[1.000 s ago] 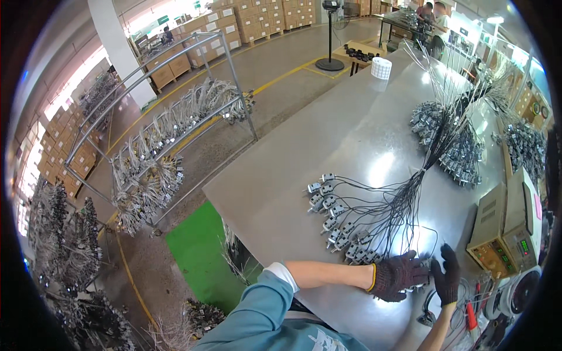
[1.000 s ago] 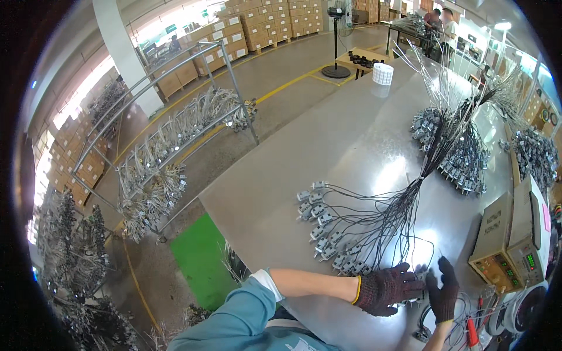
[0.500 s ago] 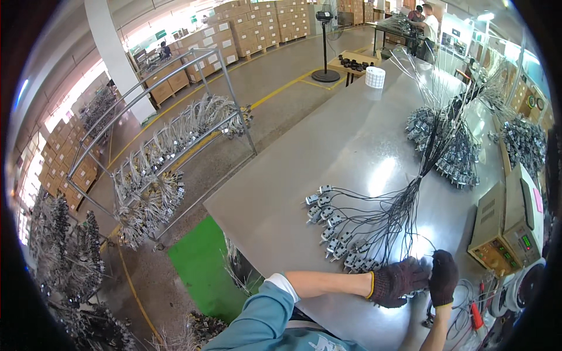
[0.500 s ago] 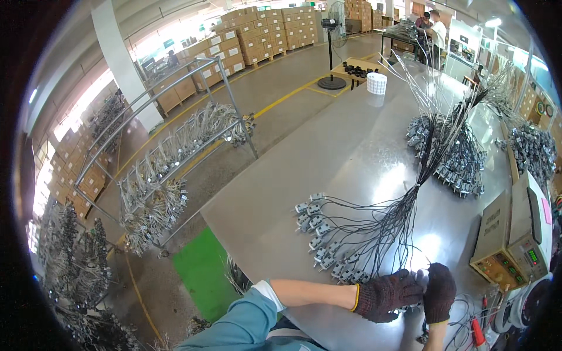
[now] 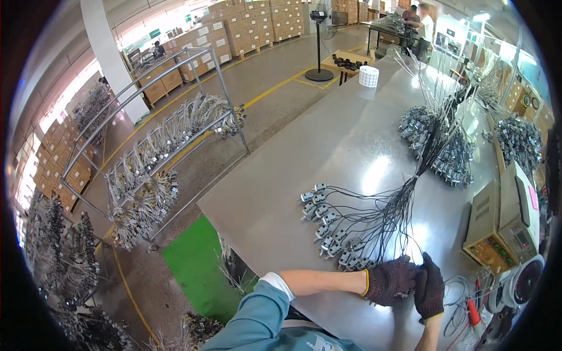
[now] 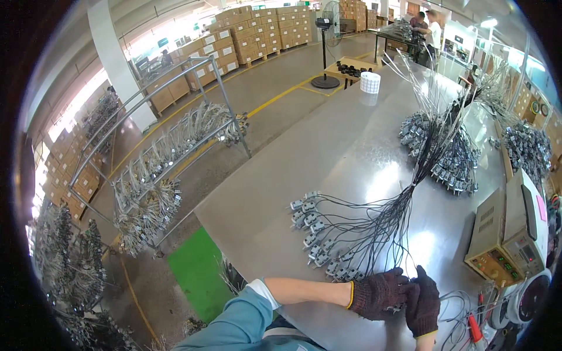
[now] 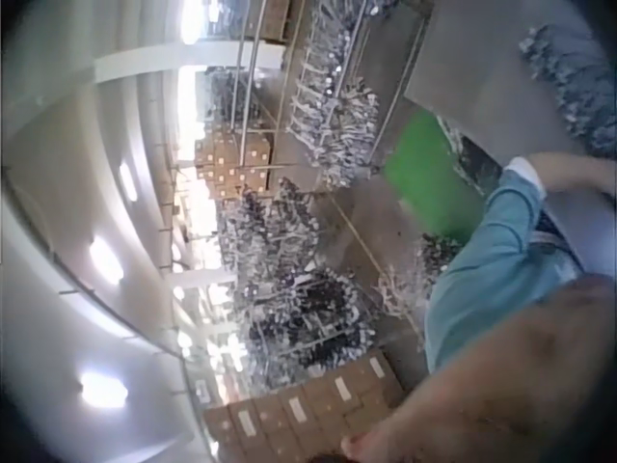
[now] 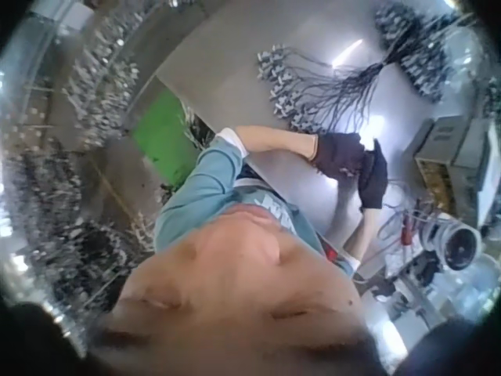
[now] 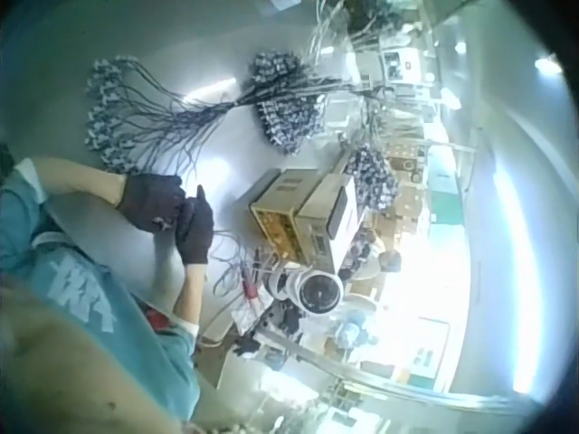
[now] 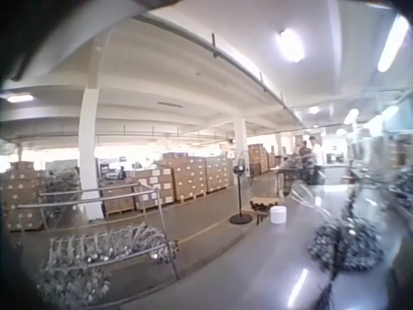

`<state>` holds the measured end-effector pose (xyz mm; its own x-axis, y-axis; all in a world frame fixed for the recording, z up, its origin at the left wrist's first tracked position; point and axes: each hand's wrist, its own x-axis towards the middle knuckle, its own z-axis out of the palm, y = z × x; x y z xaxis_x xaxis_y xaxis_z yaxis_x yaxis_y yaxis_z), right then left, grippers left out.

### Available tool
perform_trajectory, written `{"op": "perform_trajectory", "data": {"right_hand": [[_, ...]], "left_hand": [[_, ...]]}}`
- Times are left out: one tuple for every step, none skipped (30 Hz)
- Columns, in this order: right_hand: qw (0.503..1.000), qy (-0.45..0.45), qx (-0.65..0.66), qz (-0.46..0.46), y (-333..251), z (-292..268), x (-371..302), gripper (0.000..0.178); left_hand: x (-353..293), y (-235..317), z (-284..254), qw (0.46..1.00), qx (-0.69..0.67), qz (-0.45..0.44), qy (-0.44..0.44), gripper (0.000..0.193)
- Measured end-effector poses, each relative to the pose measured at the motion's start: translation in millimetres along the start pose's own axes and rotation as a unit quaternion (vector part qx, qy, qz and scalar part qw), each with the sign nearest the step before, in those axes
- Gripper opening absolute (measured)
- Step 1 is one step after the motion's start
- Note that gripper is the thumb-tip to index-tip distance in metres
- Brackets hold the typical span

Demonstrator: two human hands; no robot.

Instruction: Organizing and arranging multiple bundles of wiring harnesses with attached white connectors on a metal workbench.

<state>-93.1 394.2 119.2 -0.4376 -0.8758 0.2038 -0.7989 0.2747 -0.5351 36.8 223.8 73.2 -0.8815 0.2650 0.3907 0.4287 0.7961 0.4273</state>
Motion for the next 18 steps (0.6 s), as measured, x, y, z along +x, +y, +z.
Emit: {"op": "perform_trajectory", "data": {"right_hand": [[0.996, 0.021, -0.059, -0.059, -2, 4, 2, 0.05], [0.996, 0.022, -0.059, -0.057, -3, 9, 2, 0.05], [0.997, 0.029, -0.058, -0.037, -7, 12, 2, 0.05], [0.998, 0.036, -0.058, -0.017, -8, 15, 3, 0.051], [0.997, 0.037, -0.058, -0.022, -6, 19, 3, 0.051], [0.998, 0.025, -0.053, 0.02, -1, 23, 2, 0.052], [0.997, 0.012, -0.048, 0.06, 3, 25, 3, 0.052], [0.997, 0.011, -0.051, 0.06, 5, 26, 4, 0.052], [0.997, 0.027, -0.035, 0.056, 4, 27, 5, 0.052], [0.998, 0.043, -0.02, 0.052, 3, 28, 6, 0.051], [0.998, 0.041, -0.021, 0.049, 10, 32, 5, 0.051], [0.997, 0.05, -0.055, 0.027, 16, 35, 4, 0.049], [0.994, 0.059, -0.089, 0.005, 20, 37, 3, 0.047], [0.994, 0.058, -0.091, 0.003, 23, 38, 1, 0.047], [0.995, 0.076, -0.056, 0.037, 10, 36, 3, 0.044], [0.993, 0.094, -0.021, 0.072, 3, 36, 4, 0.041], [0.993, 0.092, -0.021, 0.071, 5, 37, 5, 0.041], [0.993, 0.091, -0.054, 0.049, 8, 38, 5, 0.041]], "left_hand": [[0, -2, 2, 1.0, -0.001, 0.001, -0.001, 0.061], [-1, -4, 5, 0.999, 0.005, 0.021, 0.025, 0.059], [0, -3, 3, 0.997, 0.016, 0.041, 0.056, 0.058], [0, -4, 1, 0.997, 0.02, 0.041, 0.058, 0.058], [1, -4, -2, 0.999, 0.02, 0.035, 0.029, 0.057], [3, -7, -1, 0.999, 0.013, 0.03, 0.0, 0.056], [5, -9, 0, 0.999, 0.012, 0.031, 0.002, 0.056], [7, -11, 3, 1.0, 0.008, 0.012, -0.013, 0.057], [7, -11, 3, 1.0, 0.006, -0.011, -0.029, 0.057], [6, -10, 2, 1.0, 0.006, -0.014, -0.026, 0.057], [5, -10, 0, 0.999, 0.032, -0.016, -0.02, 0.057], [4, -7, -4, 0.998, 0.056, -0.016, -0.013, 0.057], [4, -5, -10, 0.998, 0.056, -0.017, -0.011, 0.057], [4, -5, -17, 0.997, 0.062, -0.019, -0.032, 0.056], [5, -5, -27, 0.996, 0.067, -0.023, -0.055, 0.055], [6, -6, -33, 0.996, 0.066, -0.025, -0.053, 0.055], [7, -8, -40, 0.996, 0.063, -0.049, -0.037, 0.053], [8, -9, -46, 0.995, 0.062, -0.073, -0.02, 0.051]]}}
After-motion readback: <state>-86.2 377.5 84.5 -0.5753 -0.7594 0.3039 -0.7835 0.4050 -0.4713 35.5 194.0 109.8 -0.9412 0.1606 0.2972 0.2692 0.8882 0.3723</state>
